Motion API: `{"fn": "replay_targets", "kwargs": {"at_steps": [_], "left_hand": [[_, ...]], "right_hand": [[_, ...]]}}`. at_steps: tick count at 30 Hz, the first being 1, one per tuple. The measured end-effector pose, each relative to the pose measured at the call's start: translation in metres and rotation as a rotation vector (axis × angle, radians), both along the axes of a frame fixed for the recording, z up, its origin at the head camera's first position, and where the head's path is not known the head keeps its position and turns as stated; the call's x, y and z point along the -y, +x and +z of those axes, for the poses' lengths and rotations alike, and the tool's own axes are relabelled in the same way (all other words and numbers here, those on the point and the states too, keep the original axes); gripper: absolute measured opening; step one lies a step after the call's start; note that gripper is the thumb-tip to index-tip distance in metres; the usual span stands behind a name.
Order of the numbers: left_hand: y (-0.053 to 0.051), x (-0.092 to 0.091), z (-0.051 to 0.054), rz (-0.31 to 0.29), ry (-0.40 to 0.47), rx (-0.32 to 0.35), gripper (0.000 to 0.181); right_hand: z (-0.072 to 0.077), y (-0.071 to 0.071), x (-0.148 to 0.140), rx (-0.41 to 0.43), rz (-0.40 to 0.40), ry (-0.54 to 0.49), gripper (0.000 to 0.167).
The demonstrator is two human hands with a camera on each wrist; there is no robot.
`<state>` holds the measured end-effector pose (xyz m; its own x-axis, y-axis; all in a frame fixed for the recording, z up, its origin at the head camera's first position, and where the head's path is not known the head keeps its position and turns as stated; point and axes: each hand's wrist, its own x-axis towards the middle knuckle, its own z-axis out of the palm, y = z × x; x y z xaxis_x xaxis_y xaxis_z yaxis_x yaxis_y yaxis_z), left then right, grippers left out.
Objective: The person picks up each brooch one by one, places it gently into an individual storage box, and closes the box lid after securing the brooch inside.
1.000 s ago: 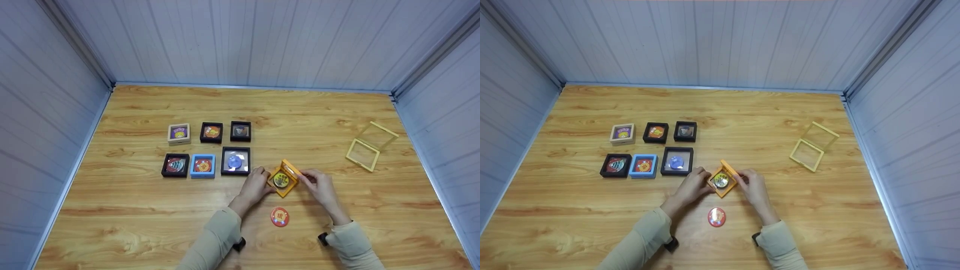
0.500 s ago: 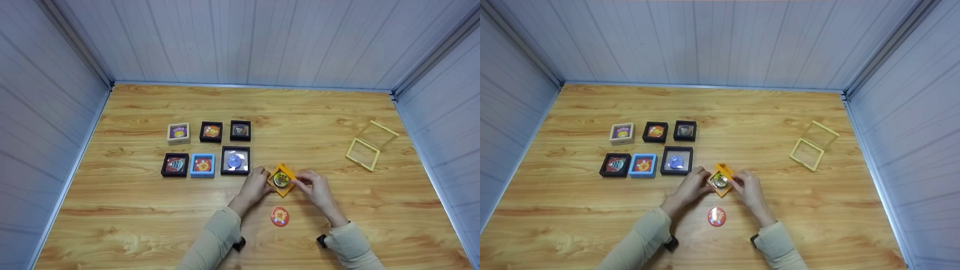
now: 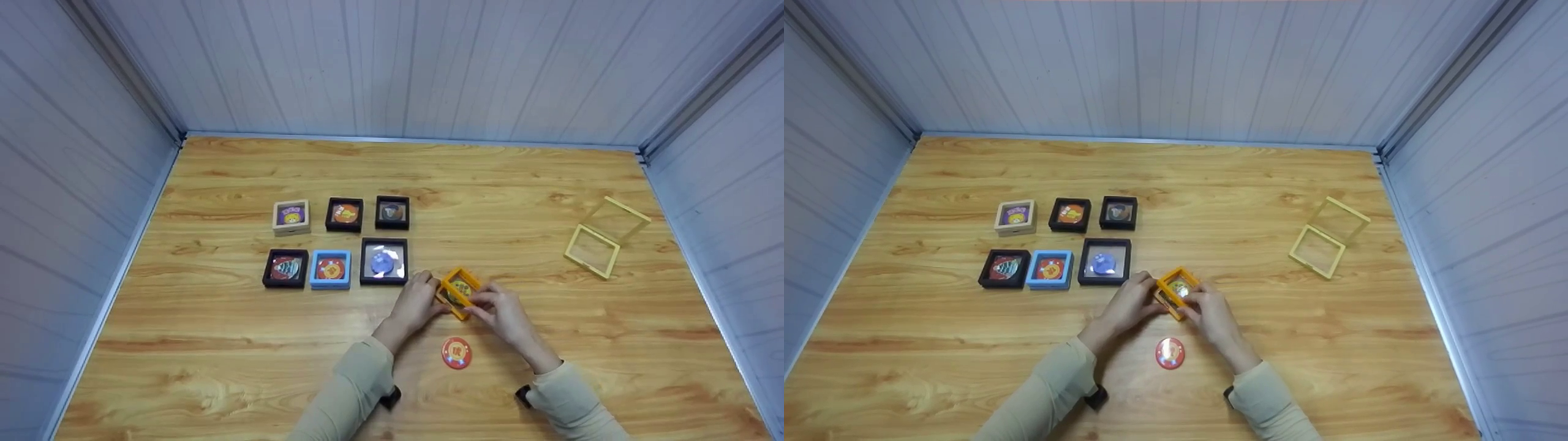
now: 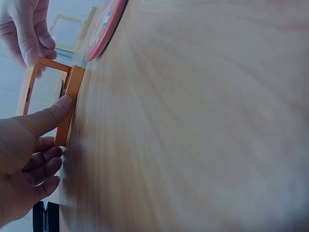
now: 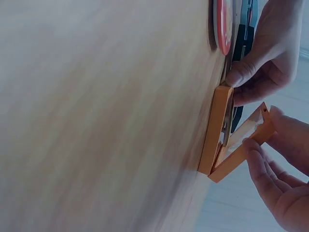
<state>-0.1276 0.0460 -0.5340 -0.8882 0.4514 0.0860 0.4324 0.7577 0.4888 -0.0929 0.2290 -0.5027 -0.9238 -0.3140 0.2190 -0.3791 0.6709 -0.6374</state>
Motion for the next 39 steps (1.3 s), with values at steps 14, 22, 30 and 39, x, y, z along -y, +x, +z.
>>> {"fn": "replay_targets", "kwargs": {"at_steps": [14, 22, 30, 39], "left_hand": [[-0.001, 0.0, 0.002, -0.006, 0.007, 0.014, 0.046], [0.001, 0.002, 0.003, -0.017, -0.009, -0.03, 0.048], [0.005, 0.006, 0.008, -0.064, -0.013, -0.046, 0.049], [0.008, 0.01, 0.011, -0.289, -0.126, -0.215, 0.026]], "right_hand": [[-0.005, 0.001, 0.007, 0.057, 0.07, 0.137, 0.007], [-0.007, 0.0, 0.004, 0.045, 0.098, 0.14, 0.01], [0.002, -0.001, -0.012, 0.081, 0.075, 0.061, 0.018], [0.013, -0.01, -0.045, -0.008, -0.065, 0.066, 0.024]]}}
